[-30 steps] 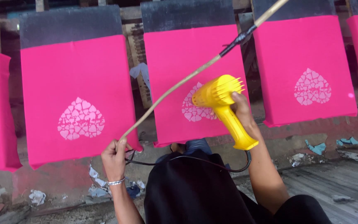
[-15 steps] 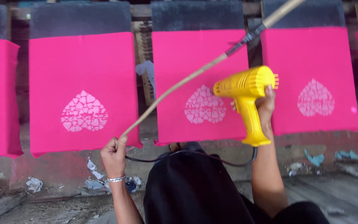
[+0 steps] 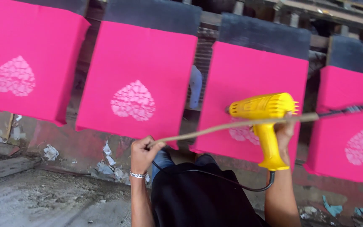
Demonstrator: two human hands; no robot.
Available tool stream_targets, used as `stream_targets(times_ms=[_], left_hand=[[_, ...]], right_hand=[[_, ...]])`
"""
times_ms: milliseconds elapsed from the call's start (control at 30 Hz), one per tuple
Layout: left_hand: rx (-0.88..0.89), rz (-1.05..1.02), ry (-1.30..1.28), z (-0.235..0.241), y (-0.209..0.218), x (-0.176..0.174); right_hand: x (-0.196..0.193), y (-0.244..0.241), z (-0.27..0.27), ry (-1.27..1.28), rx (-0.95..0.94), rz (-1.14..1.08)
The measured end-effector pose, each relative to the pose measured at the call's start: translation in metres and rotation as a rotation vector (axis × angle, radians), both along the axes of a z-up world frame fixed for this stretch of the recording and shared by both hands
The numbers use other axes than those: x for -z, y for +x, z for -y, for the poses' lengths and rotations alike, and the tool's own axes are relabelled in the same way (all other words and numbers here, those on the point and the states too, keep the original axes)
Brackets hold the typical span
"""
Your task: Using a handheld heat gun to dry the ink on screen-printed t-shirts laid out on a production line.
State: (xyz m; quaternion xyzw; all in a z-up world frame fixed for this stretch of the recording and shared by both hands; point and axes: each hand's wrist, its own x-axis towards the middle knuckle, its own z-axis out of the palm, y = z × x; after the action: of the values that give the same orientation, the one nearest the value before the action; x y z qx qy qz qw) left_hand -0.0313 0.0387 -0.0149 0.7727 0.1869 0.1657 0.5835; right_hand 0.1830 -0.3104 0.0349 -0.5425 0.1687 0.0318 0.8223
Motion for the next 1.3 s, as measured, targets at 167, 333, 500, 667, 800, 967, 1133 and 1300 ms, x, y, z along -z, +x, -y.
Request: stream_targets(times_ms=[167, 333, 500, 667, 800, 967, 1133, 1300], left_hand=[[0.080, 0.018, 0.039, -0.077, -0.008, -0.026], [0.096, 0.034, 0.086, -0.200, -0.036, -0.029], [0.099, 0.062, 0.098, -0.307, -0.065, -0.037], [0.141, 0.009, 0.166, -0.353, -0.060, -0.062], [0.130, -0.015, 0.251, -0.386, -0.073, -0.044], [0.071, -0.020, 0.304, -0.431, -0.087, -0.046], [0.140, -0.047, 0.365, -0.468, -0.084, -0.039], [0.054, -0.077, 0.446, -0.463, -0.071, -0.047]], right_hand=[[-0.024, -0.040, -0.138, 0.040, -0.001, -0.326], [0.092, -0.062, -0.228, 0.168, -0.425, -0.154], [0.024, -0.091, -0.332, -0.158, -0.540, -0.093], [-0.004, -0.110, -0.345, -0.193, -0.586, -0.141], [0.013, -0.124, -0.371, -0.138, -0.540, -0.132], [0.049, -0.095, -0.348, -0.374, -0.590, -0.098], [-0.029, -0.119, -0.389, -0.248, -0.681, -0.162], [-0.023, -0.105, -0.394, -0.438, -0.425, -0.090]])
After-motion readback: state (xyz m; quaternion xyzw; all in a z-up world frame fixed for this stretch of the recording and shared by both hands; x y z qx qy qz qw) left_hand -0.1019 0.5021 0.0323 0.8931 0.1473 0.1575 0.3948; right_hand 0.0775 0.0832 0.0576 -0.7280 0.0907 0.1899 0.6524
